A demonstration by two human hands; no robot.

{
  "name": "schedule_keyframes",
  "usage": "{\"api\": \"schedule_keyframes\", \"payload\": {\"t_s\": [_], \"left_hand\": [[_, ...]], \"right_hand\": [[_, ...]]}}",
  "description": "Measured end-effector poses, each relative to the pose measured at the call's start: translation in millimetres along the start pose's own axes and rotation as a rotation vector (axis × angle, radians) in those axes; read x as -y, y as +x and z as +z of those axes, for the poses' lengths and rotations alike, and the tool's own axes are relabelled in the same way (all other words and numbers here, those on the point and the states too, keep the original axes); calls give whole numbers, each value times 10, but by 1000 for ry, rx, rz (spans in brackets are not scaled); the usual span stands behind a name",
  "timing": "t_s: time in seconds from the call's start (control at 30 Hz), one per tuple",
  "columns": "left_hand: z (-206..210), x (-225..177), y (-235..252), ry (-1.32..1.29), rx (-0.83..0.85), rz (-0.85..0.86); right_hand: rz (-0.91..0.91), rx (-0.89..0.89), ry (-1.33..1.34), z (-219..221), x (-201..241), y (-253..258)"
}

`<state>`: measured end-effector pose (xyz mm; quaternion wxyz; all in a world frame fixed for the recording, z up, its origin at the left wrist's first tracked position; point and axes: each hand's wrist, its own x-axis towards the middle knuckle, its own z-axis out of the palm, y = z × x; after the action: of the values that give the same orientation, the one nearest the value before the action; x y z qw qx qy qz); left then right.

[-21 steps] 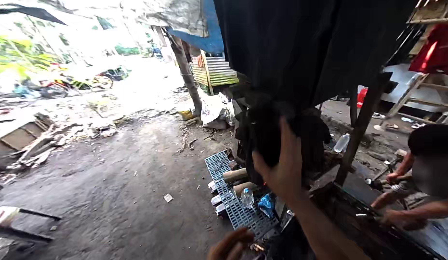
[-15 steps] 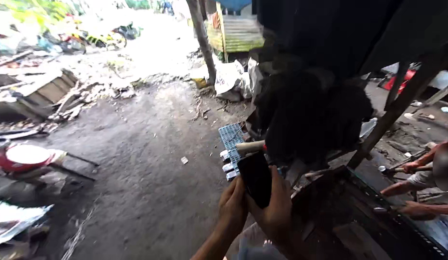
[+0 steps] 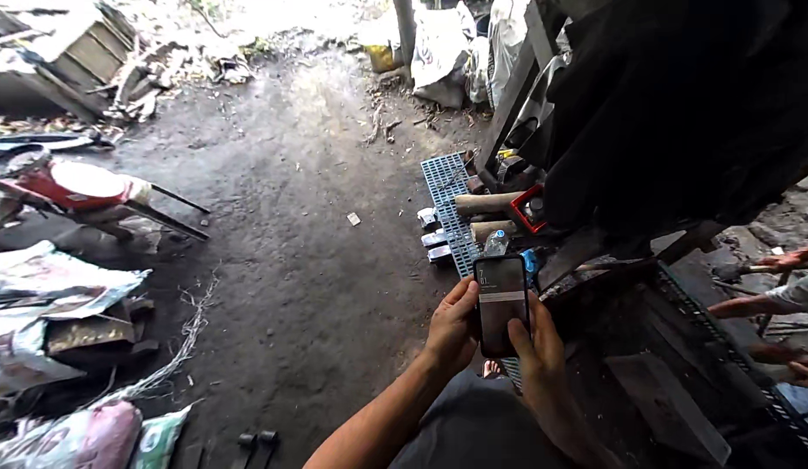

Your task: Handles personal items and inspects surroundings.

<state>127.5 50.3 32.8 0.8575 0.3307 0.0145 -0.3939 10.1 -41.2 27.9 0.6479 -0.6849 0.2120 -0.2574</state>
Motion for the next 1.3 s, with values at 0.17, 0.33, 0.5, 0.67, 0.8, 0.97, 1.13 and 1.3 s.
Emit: {"api": "schedule_keyframes", "payload": {"t_s": [0.17, 0.33, 0.5, 0.67, 0.8, 0.97, 1.13, 1.3], "left_hand": [[-195, 14, -15, -14, -22, -30], [-323, 42, -17, -54, -53, -26], [-317, 40, 42, -78, -61, 23], [-333, 92, 137, -98, -76, 3], [-333, 124, 213, -103, -83, -12], [-326, 131, 328, -88, -87, -19], [-311, 162, 422, -84, -83, -31], [-325, 196, 489, -58, -77, -42]], "right_hand": [[214, 109, 131, 34, -13, -59], [303, 179, 176, 56, -78, -24], [250, 207, 127, 47, -130, 75], [227, 209, 127, 3, -227, 147], [237, 211, 142, -35, -267, 219], [215, 213, 131, -55, -291, 319], [210, 192, 130, -84, -310, 376], [207, 167, 112, -101, -348, 406]]}}
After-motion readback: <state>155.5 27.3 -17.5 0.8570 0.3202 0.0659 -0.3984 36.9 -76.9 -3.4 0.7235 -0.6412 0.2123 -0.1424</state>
